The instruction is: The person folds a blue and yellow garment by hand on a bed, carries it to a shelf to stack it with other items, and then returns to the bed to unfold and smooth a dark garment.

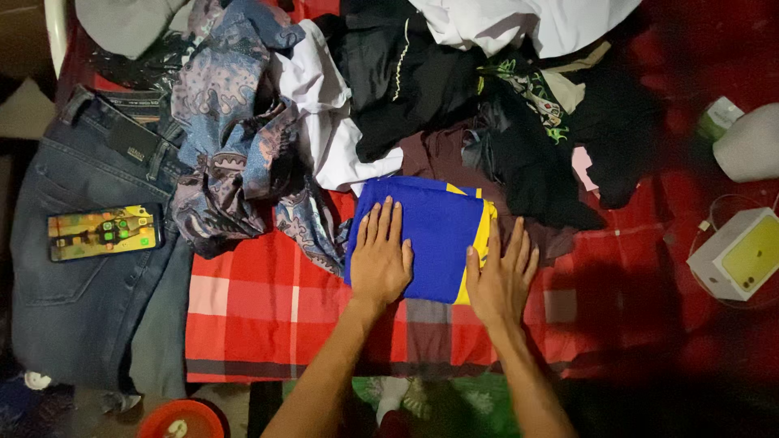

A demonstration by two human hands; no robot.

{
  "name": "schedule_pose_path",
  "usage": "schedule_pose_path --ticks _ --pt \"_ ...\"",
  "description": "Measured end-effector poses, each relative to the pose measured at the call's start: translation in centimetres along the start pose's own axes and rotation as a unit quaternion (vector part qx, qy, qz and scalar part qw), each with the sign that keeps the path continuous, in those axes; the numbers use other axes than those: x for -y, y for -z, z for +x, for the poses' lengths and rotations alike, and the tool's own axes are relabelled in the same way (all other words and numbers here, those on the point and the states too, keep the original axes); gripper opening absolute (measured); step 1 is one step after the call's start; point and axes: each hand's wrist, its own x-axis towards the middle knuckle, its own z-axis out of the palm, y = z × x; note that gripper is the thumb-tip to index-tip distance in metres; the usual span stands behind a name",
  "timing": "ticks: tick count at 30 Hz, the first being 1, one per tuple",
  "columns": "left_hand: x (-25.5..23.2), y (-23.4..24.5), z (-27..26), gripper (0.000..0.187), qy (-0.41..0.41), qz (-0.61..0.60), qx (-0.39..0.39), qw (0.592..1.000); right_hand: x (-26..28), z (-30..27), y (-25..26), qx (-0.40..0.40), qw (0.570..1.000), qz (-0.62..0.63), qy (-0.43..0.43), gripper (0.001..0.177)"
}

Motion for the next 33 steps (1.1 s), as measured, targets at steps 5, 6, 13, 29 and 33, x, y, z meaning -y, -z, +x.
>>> schedule_pose_path --ticks 5,6,13,29,33 --pt "0.0 0.4 -0.1 0.066 -0.006 -0.025 -0.005 1.0 5.1 0.4 0.8 -0.031 0.998 0.033 0.042 0.067" --pt "0.1 0.4 -0.2 0.065 -0.008 -0.03 -0.006 0.999 6.2 0.8 0.4 -0.017 0.997 0.031 0.064 0.064" --pt "1.0 -0.7 -0.1 0.058 -0.026 -0.007 -0.011 1.0 8.5 2.6 -2.4 0.027 0.983 0.084 0.159 0.055" --pt "2.1 1.4 0.2 0.071 -0.041 -0.017 -0.032 0.999 4.8 0.7 -2.4 -0.019 0.997 0.058 0.049 0.073" --pt "1.8 1.2 0.5 0.073 -0.024 -0.024 -0.03 0.999 4.3 -0.4 -1.1 -0.02 0.997 0.066 0.024 0.072"
